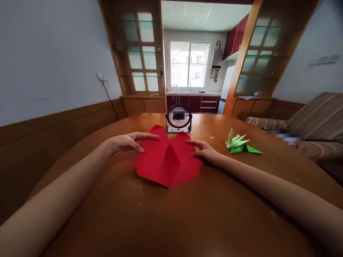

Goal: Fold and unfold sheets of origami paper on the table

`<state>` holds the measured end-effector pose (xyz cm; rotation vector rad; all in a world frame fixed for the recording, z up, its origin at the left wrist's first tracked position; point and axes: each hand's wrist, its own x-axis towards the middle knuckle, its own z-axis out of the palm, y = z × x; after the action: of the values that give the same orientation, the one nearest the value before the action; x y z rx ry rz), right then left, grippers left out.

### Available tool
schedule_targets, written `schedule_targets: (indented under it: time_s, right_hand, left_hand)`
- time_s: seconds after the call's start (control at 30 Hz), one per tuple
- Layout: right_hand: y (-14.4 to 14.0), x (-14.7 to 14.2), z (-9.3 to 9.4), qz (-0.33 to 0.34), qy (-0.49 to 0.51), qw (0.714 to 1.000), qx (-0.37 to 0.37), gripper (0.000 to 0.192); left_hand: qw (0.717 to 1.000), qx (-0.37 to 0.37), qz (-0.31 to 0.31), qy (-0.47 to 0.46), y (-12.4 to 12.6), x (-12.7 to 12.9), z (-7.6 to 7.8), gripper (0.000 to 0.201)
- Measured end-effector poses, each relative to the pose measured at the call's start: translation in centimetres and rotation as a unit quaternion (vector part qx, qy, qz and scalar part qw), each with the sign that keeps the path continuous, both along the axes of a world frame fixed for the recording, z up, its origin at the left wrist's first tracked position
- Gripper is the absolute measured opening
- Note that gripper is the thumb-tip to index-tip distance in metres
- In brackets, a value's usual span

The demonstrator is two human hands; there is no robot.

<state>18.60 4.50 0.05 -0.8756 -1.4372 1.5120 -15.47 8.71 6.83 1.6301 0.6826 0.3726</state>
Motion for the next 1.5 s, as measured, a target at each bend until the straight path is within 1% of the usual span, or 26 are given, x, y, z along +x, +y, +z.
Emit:
schedule_targets:
  time_s: [0.07,0.1,0.2,0.27,0.37,0.43,0.5,0.53,0.6,0.67,0.73,0.8,0.83,0.87,0.9,0.93,0.97,1.03,1.07,1.13,1.17,1.2,1.27,1.33,1.43,1.5]
  right_hand:
    - [-0.4,0.0,0.3,0.018,0.002,1.000,-0.016,0.072]
    - [-0.5,0.0,0.4,0.022,0.003,1.000,-0.020,0.075]
    - [-0.3,0.0,0.3,0.007,0.009,1.000,-0.020,0.078]
    - [0.1,0.0,0.0,-0.024,0.026,0.999,-0.018,0.077]
    - [0.9,0.0,-0.5,-0.089,0.043,0.995,-0.004,0.076]
    - [1.4,0.2,-0.8,-0.135,-0.011,0.990,0.026,0.074]
    - [1.8,0.4,-0.9,-0.170,-0.096,0.979,0.061,0.071]
    - [1.9,0.5,-1.0,-0.181,-0.133,0.972,0.075,0.069]
    - [2.0,0.8,-0.9,-0.192,-0.180,0.960,0.096,0.063]
    - [1.9,0.9,-0.8,-0.194,-0.213,0.950,0.121,0.058]
    - [1.5,0.8,-0.5,-0.192,-0.246,0.938,0.152,0.052]
    - [0.6,0.5,-0.2,-0.179,-0.315,0.909,0.205,0.046]
    - [0.1,0.2,-0.1,-0.163,-0.382,0.875,0.249,0.043]
    - [-0.4,0.0,0.0,-0.146,-0.452,0.831,0.288,0.040]
    - [-0.8,-0.3,0.0,-0.131,-0.504,0.792,0.318,0.039]
    - [-1.2,-0.5,0.0,-0.120,-0.538,0.759,0.347,0.038]
    - [-1.5,-0.7,-0.1,-0.114,-0.557,0.732,0.375,0.040]
    - [-1.6,-0.8,-0.3,-0.096,-0.565,0.702,0.423,0.046]
    - [-1.6,-0.8,-0.5,-0.082,-0.563,0.698,0.435,0.051]
    - [-1.2,-0.7,-0.8,-0.045,-0.557,0.711,0.426,0.063]
    - [-1.0,-0.6,-0.9,-0.028,-0.556,0.723,0.410,0.069]
    - [-0.9,-0.5,-0.9,-0.014,-0.557,0.733,0.390,0.075]
    - [-0.8,-0.4,-0.9,0.004,-0.562,0.745,0.358,0.084]
    - [-1.0,-0.4,-0.6,0.017,-0.571,0.747,0.340,0.091]
    - [-1.3,-0.2,0.6,0.044,-0.588,0.744,0.315,0.099]
    - [-1.3,0.4,2.1,0.065,-0.588,0.745,0.307,0.099]
  left_hand:
    - [0.997,-0.017,-0.072,0.005,-0.5,1.2,0.2,0.079]
    - [0.995,-0.018,-0.095,0.002,-0.8,1.8,0.3,0.080]
    - [0.994,-0.001,-0.104,-0.023,-1.4,3.1,0.7,0.086]
    - [0.996,0.019,-0.077,-0.035,-1.7,3.3,1.2,0.090]
    - [0.998,0.038,-0.020,-0.034,-1.8,2.3,2.0,0.094]
    - [0.999,0.034,0.012,-0.026,-1.4,1.0,2.1,0.095]
    - [0.999,0.020,0.039,-0.014,-0.6,-0.5,1.7,0.094]
    - [0.998,0.011,0.062,-0.006,-0.2,-1.2,1.3,0.088]
    - [0.992,0.007,0.123,0.025,0.8,-2.3,0.4,0.068]
    - [0.983,0.003,0.162,0.084,1.6,-2.7,-0.6,0.053]
    - [0.972,0.002,0.177,0.154,2.1,-2.7,-1.2,0.053]
    - [0.963,0.030,0.179,0.198,2.3,-2.5,-1.3,0.062]
    - [0.958,0.055,0.178,0.217,2.2,-2.5,-1.2,0.067]
    - [0.950,0.083,0.176,0.244,2.2,-2.5,-1.0,0.071]
    - [0.935,0.111,0.175,0.286,2.1,-2.6,-0.6,0.074]
    - [0.911,0.144,0.174,0.346,2.0,-2.6,-0.3,0.076]
    - [0.877,0.178,0.175,0.411,2.0,-2.6,0.1,0.078]
    - [0.798,0.244,0.183,0.520,1.9,-2.1,0.7,0.083]
    - [0.766,0.275,0.191,0.548,1.9,-1.6,0.8,0.087]
    - [0.735,0.315,0.214,0.560,1.7,0.0,0.4,0.095]
    - [0.717,0.352,0.211,0.563,1.6,1.1,-0.1,0.088]
    - [0.713,0.383,0.195,0.554,1.4,2.3,-0.8,0.078]
    - [0.733,0.413,0.153,0.518,0.9,4.7,-2.7,0.065]
    - [0.759,0.410,0.129,0.489,0.4,6.4,-4.8,0.064]
    - [0.770,0.413,0.159,0.460,0.1,7.2,-7.0,0.060]
    - [0.773,0.412,0.174,0.449,0.2,7.0,-7.7,0.062]
